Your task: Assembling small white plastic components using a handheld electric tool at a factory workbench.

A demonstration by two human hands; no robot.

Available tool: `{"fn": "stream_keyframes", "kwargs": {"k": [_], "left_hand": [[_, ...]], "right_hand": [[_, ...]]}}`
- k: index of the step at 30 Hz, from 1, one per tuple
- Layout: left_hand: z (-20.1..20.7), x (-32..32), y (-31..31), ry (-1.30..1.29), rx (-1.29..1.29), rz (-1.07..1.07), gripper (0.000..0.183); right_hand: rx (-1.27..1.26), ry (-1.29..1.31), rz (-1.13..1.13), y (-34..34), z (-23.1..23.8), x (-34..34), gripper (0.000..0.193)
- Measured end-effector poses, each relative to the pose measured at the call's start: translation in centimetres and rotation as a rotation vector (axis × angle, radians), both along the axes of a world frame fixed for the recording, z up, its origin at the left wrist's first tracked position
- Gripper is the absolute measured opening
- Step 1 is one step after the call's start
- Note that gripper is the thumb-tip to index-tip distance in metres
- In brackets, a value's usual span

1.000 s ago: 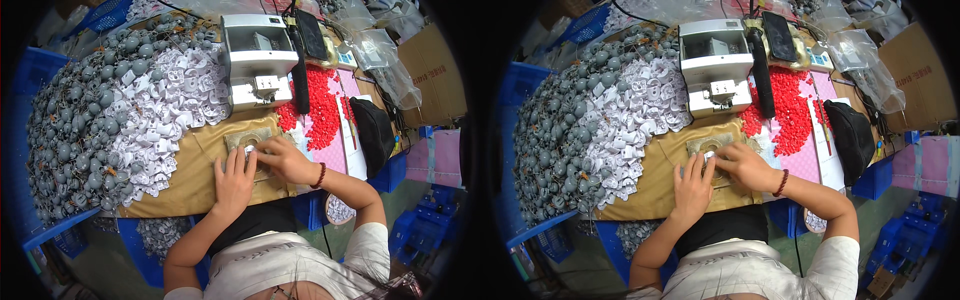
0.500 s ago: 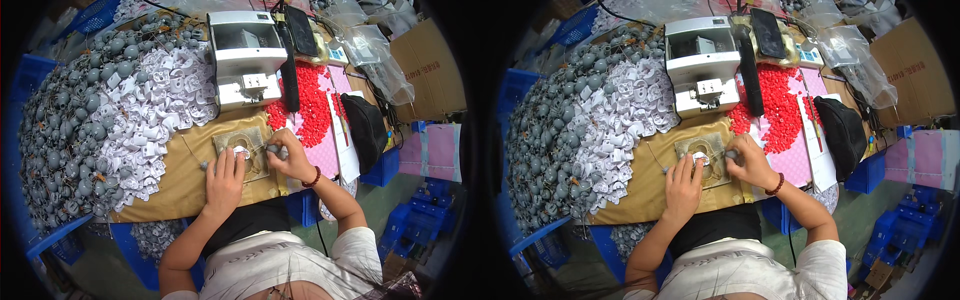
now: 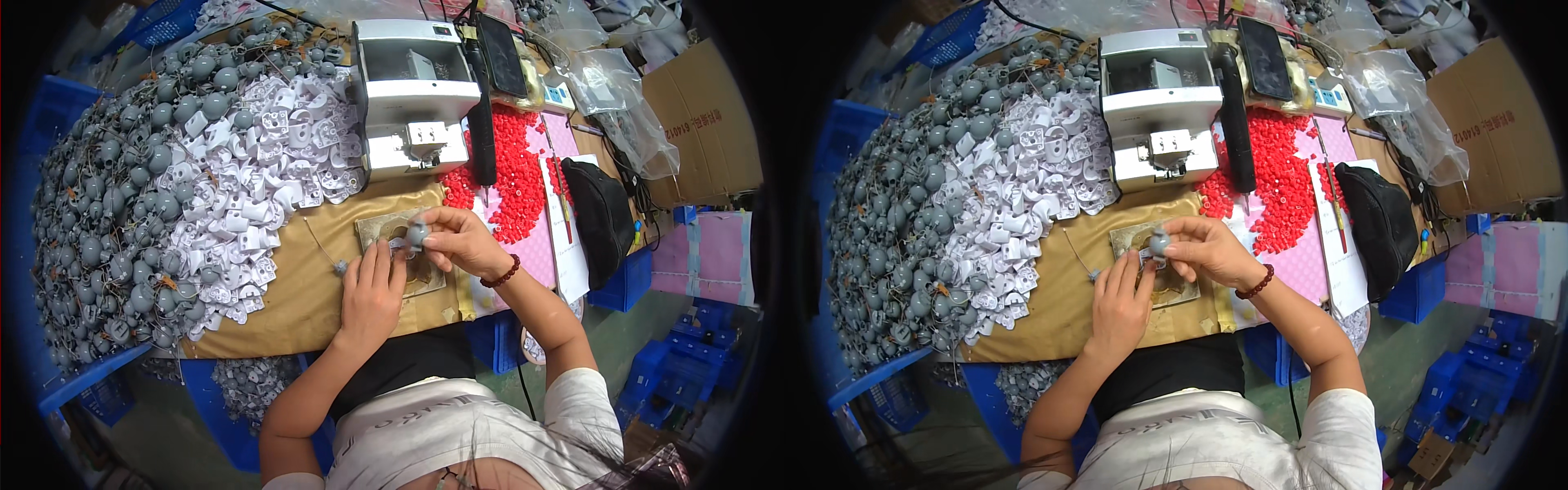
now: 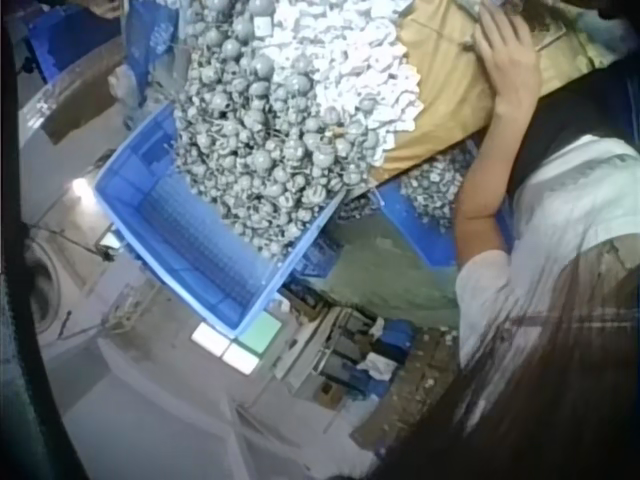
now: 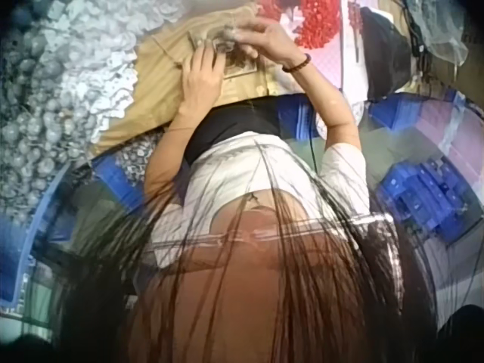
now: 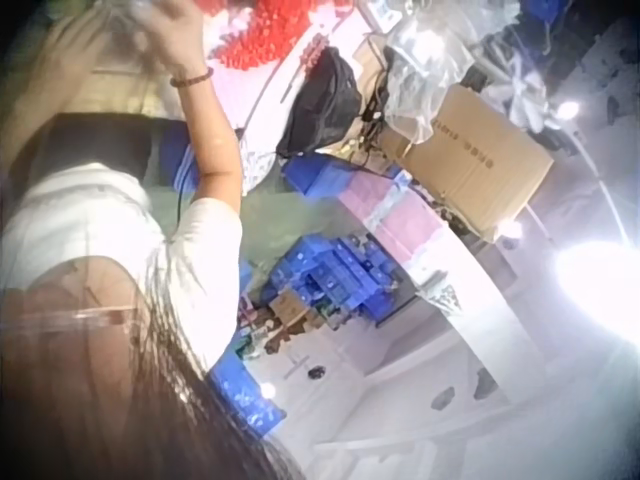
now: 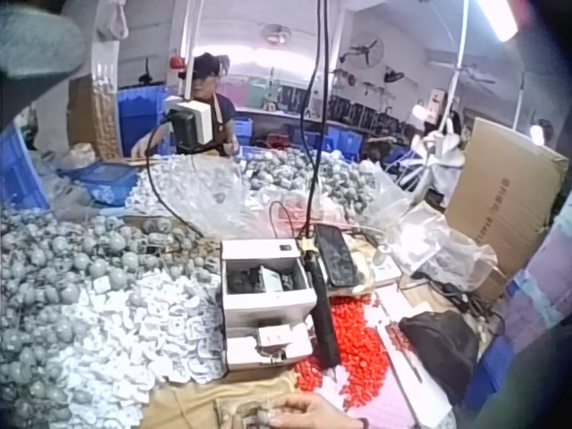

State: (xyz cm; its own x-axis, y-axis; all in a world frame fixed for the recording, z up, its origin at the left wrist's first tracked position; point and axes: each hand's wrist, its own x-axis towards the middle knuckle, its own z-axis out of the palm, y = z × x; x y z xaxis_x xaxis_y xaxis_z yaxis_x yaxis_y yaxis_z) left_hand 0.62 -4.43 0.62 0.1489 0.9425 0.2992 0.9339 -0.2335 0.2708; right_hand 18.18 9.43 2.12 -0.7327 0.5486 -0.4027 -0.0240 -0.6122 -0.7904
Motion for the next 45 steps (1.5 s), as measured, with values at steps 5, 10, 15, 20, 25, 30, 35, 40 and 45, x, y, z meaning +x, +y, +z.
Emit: {"fn": "stream_keyframes", "kwargs": {"k": [5,10,15,20,25,30,35,40,45], "left_hand": [[-0.3,-0.2,0.3,-0.072,0.012,-0.013,0.038],[-0.3,-0.4,0.6,-0.144,0.024,0.009,0.036],[0.1,-0.4,1.5,-0.237,-0.007,0.077,0.036],[1.3,0.2,3.4,-0.261,-0.002,0.165,0.034],[0.9,0.0,3.4,-0.187,-0.017,0.143,0.035],[1.1,0.4,3.8,-0.244,-0.015,0.126,0.039],[0.7,0.2,3.7,-0.231,-0.004,0.137,0.035],[0.6,0.0,3.7,-0.248,-0.030,0.129,0.035],[0.8,0.1,3.8,-0.259,-0.008,0.127,0.034]], "right_hand": [[0.826,-0.384,0.026,-0.7,-0.9,-0.9,0.025],[1.357,-0.471,-0.017,-1.1,-1.6,-1.5,0.028],[1.326,-0.551,-0.028,-1.4,-1.8,-1.7,0.034],[1.264,-0.557,-0.067,-1.7,-1.7,-1.6,0.040],[1.465,-0.404,-0.369,2.8,0.6,-0.9,0.028],[1.252,-0.678,-0.536,11.5,-0.9,2.1,0.056],[1.049,-0.507,-0.606,11.4,0.8,1.9,0.056],[1.096,0.116,-0.781,8.2,9.6,-1.7,0.067],[0.979,0.301,-0.577,8.6,11.2,-5.1,0.058]]}}
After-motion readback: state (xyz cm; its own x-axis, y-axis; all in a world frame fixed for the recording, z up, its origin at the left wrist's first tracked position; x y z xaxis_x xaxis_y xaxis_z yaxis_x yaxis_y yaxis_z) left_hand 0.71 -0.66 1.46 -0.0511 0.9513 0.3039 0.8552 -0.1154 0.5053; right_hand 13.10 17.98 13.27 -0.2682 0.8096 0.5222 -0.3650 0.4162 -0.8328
